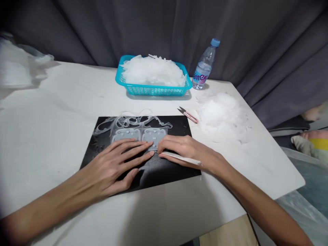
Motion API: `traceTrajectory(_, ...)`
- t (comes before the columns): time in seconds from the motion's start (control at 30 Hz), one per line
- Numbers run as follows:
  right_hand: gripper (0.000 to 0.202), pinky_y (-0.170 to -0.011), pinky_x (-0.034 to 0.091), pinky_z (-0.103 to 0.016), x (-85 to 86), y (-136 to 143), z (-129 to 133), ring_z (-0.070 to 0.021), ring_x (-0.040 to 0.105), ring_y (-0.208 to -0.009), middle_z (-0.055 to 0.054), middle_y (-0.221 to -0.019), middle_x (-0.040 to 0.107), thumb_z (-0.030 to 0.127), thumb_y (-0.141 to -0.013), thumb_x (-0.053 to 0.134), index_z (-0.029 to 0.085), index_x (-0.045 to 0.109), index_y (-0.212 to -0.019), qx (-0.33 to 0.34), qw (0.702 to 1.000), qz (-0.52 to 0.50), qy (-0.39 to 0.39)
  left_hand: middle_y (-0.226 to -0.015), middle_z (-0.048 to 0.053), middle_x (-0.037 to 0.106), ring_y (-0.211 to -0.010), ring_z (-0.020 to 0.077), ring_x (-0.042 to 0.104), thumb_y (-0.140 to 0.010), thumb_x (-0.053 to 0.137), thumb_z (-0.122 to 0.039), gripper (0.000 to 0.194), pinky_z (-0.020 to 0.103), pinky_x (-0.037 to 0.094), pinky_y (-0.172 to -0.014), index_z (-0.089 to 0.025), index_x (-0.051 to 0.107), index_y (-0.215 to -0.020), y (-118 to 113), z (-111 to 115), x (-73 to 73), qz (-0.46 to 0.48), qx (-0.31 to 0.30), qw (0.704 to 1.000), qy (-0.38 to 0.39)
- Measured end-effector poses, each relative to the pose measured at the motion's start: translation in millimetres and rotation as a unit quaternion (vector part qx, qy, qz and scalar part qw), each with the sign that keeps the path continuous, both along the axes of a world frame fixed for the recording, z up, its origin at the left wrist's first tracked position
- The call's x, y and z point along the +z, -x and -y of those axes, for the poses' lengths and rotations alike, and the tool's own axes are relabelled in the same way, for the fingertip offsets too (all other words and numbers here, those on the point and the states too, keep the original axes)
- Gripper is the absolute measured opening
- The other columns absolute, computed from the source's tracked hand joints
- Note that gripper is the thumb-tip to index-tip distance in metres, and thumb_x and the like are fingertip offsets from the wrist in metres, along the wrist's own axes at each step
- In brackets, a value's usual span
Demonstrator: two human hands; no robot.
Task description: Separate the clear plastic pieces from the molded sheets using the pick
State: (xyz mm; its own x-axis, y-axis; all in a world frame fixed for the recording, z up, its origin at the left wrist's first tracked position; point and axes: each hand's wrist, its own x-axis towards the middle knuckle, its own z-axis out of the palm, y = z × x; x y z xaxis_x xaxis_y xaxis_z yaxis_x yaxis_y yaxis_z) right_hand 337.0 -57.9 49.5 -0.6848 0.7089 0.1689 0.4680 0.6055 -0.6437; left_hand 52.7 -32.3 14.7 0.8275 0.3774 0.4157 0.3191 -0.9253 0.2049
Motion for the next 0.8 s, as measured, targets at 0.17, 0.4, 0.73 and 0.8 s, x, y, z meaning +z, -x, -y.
traceTrajectory(0.17,0.020,-0.093,0.060,-0.036,-7.0,8,-1,-0.0212,0.070,-0.107,-0.012,-0.117,0.072,0.025,-0.109,0.051,0.016,0.066,-0.119,0.000,0.985,0.077,-0.157,-0.152,0.012,0.061,-0.135,0.0298,0.058,-0.101,0.045,-0.015,0.045,0.051,0.043,-0.116,-0.018,0.066,-0.141,2,-2,-2.2,-0.015,0.010,1.000,-0.010)
traceTrajectory(0.4,0.027,-0.090,0.062,-0.039,-16.6,19,1,-0.0247,0.071,-0.106,-0.015,-0.111,0.073,0.018,-0.107,0.051,0.010,0.063,-0.129,-0.008,0.952,0.115,-0.285,-0.095,0.008,0.078,-0.083,0.0194,0.073,-0.100,0.055,-0.019,0.021,0.029,0.058,-0.077,-0.018,0.075,-0.092,2,15,21.5,0.069,0.065,0.993,0.063)
traceTrajectory(0.73,0.022,-0.083,0.060,-0.038,-21.2,47,14,-0.0243,0.068,-0.095,-0.015,-0.106,0.075,0.015,-0.105,0.052,0.009,0.066,-0.121,-0.108,0.932,0.058,-0.342,-0.097,0.010,0.077,-0.064,0.0188,0.075,-0.095,0.062,-0.062,0.048,0.022,0.057,-0.044,-0.014,0.072,-0.096,-24,21,24.4,0.176,0.203,0.694,0.668)
traceTrajectory(0.8,0.021,-0.082,0.059,-0.038,-23.1,49,15,-0.0243,0.067,-0.093,-0.015,-0.105,0.076,0.015,-0.105,0.052,0.009,0.066,-0.119,-0.110,0.930,0.060,-0.347,-0.093,0.010,0.078,-0.056,0.0160,0.073,-0.096,0.062,-0.061,0.048,0.020,0.055,-0.042,-0.014,0.071,-0.092,-22,20,21.9,0.186,0.203,0.692,0.667)
